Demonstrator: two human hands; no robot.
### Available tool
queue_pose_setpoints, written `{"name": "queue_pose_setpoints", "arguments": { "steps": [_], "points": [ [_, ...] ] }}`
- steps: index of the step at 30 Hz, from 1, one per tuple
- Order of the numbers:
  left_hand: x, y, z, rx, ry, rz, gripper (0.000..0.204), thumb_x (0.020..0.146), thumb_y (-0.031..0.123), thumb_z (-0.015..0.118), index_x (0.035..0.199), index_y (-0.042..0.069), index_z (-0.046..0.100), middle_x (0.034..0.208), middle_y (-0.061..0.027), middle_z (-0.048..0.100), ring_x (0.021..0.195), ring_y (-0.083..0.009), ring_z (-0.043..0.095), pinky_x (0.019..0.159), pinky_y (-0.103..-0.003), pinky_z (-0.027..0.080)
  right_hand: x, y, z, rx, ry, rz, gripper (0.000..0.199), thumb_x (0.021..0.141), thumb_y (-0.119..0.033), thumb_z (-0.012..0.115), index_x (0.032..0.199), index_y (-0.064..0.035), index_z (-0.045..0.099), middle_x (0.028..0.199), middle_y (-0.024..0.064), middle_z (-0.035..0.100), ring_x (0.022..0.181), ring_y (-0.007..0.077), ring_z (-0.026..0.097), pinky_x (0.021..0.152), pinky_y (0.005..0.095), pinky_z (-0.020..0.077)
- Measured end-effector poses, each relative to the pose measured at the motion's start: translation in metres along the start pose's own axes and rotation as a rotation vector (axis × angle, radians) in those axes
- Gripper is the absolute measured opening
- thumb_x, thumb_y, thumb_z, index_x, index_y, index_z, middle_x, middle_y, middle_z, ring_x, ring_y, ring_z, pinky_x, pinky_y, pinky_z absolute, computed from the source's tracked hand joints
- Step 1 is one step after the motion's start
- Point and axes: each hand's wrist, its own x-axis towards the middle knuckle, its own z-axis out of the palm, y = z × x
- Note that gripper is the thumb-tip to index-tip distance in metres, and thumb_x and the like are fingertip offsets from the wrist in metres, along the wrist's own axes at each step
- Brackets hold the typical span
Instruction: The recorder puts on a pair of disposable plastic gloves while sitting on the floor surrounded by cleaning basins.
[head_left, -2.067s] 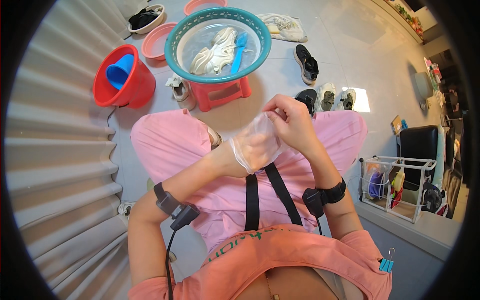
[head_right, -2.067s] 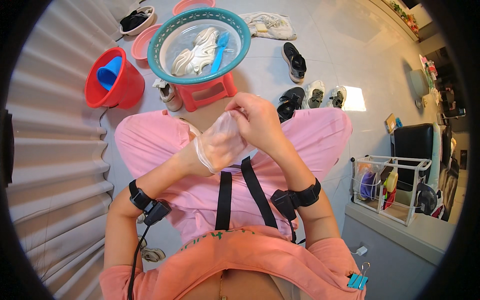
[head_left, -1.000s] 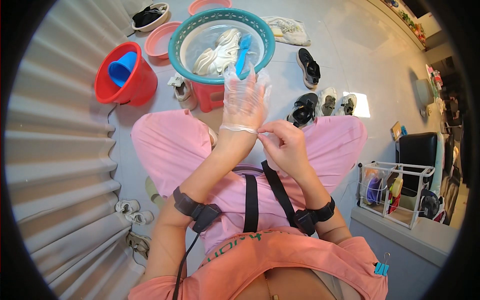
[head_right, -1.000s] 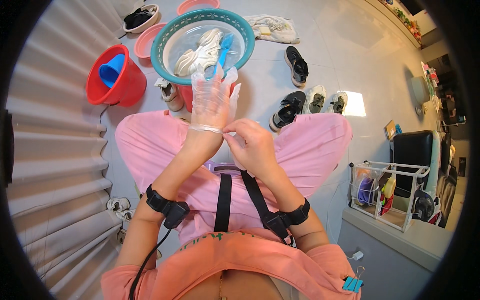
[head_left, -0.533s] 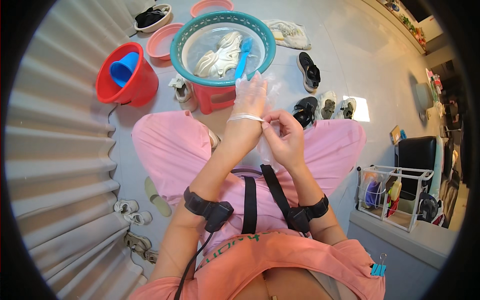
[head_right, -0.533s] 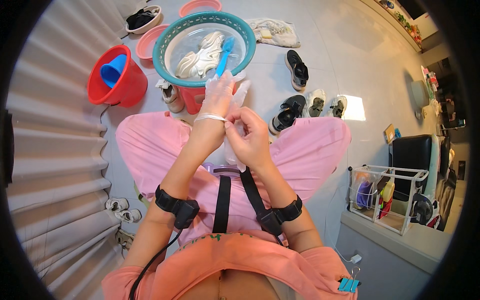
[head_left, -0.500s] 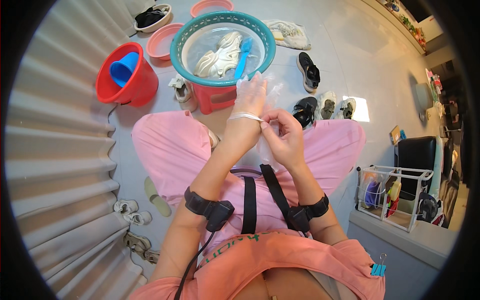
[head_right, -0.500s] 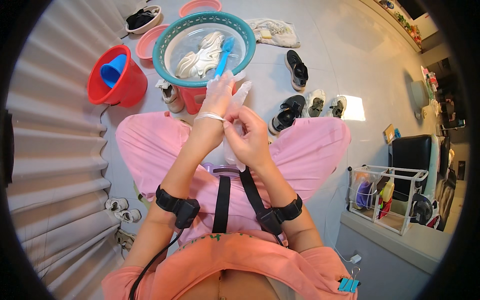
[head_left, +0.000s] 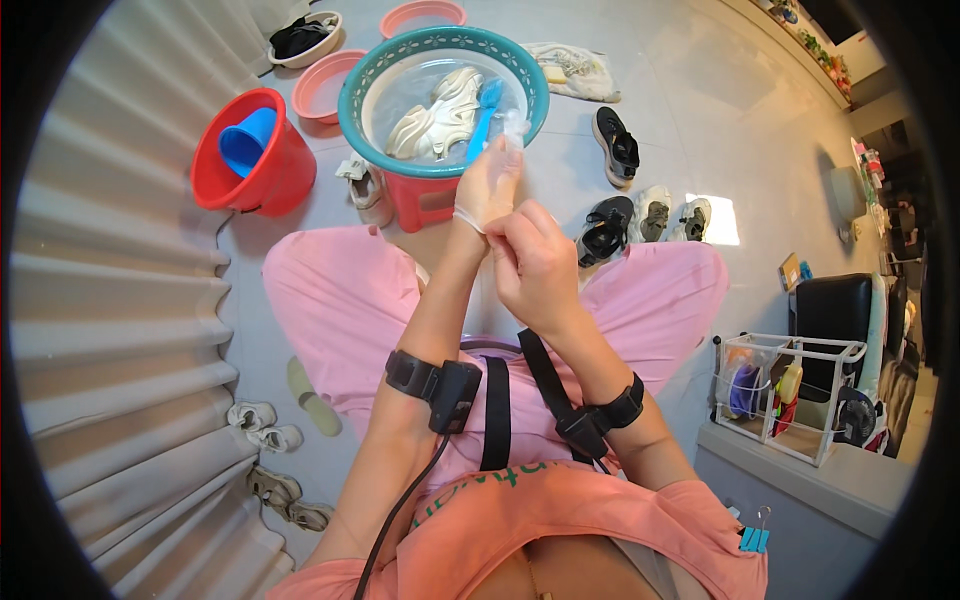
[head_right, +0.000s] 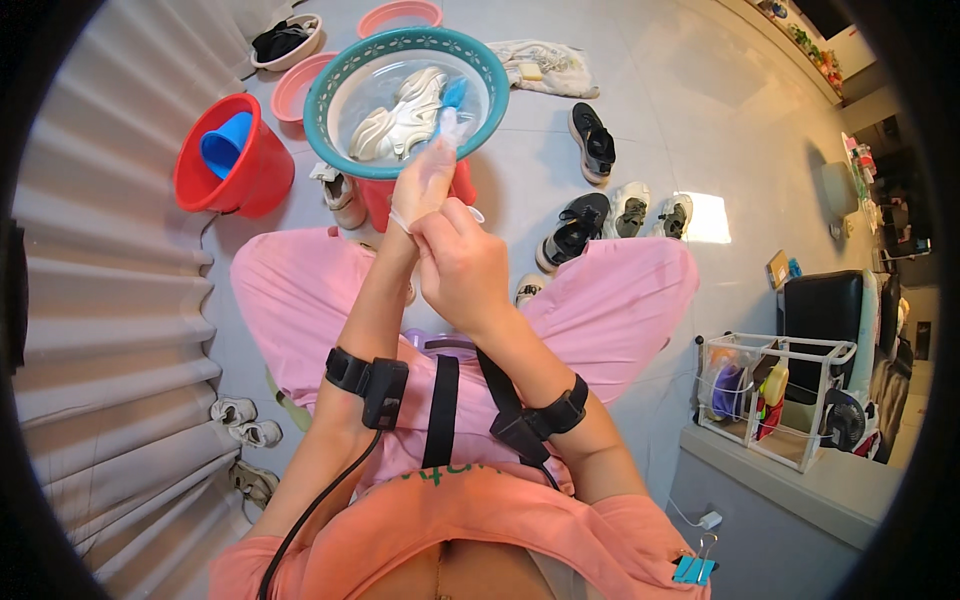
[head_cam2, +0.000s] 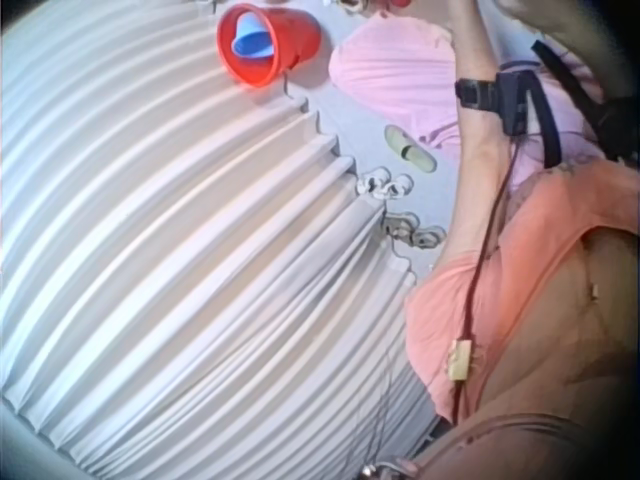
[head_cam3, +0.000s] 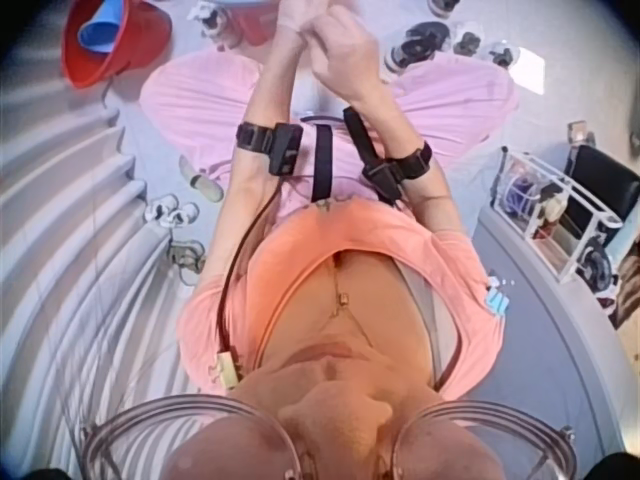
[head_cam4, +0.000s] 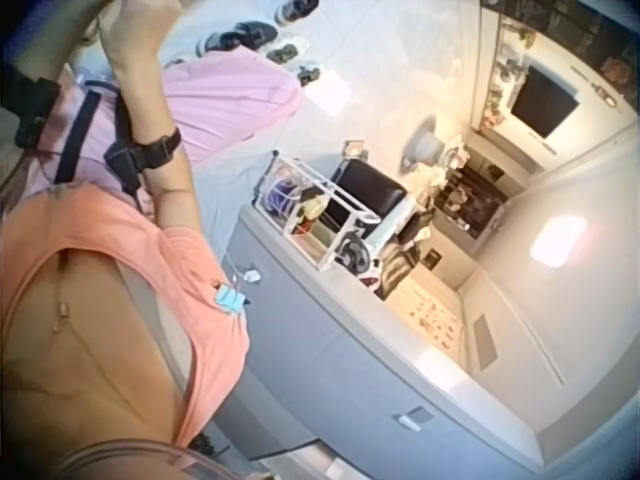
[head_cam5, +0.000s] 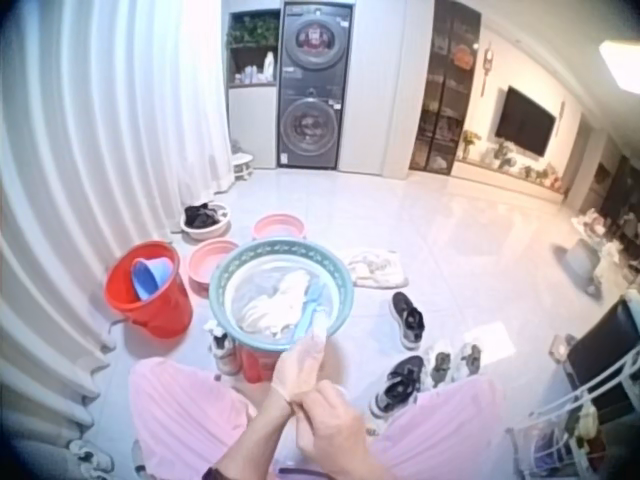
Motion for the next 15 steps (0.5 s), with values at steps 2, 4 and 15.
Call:
{"name": "queue_pose_setpoints", "arguments": {
  "steps": [2,4,15],
  "points": [
    [0.006,0.002,0.002,-0.378,-0.04,-0.074,0.034,0.104,0.034,0.042,0.117,0.006,0.056,0.097,-0.0037,0.06,0.093,-0.0136,0.058,0.079,-0.029,0.047,0.004,0.001,0.0,0.021,0.008,-0.018,0.012,0.075,0.003,0.067,0.085,-0.003,0.064,0.075,0.01,0.056,0.06,0.0235,0.055,0.054,0.032,0.0433],
    [0.012,0.012,0.004,-0.872,-0.053,-0.325,0.042,0.103,0.038,0.042,0.131,0.007,0.05,0.118,-0.0082,0.059,0.11,-0.0176,0.055,0.093,-0.031,0.047,0.008,0.005,-0.004,0.068,0.01,-0.005,0.014,0.074,0.0,0.069,0.086,-0.0039,0.065,0.079,0.0095,0.058,0.062,0.0234,0.057,0.055,0.0319,0.044],
    [-0.018,0.039,0.007,-1.159,-0.121,-0.353,0.057,0.099,0.049,0.045,0.142,0.012,0.037,0.132,-0.0032,0.048,0.109,-0.0183,0.052,0.082,-0.03,0.046,0.013,0.02,-0.009,-0.306,0.01,0.129,0.015,0.07,-0.015,0.071,0.079,-0.0084,0.062,0.072,0.0059,0.063,0.063,0.0225,0.064,0.054,0.0335,0.0488]
  ]
}}
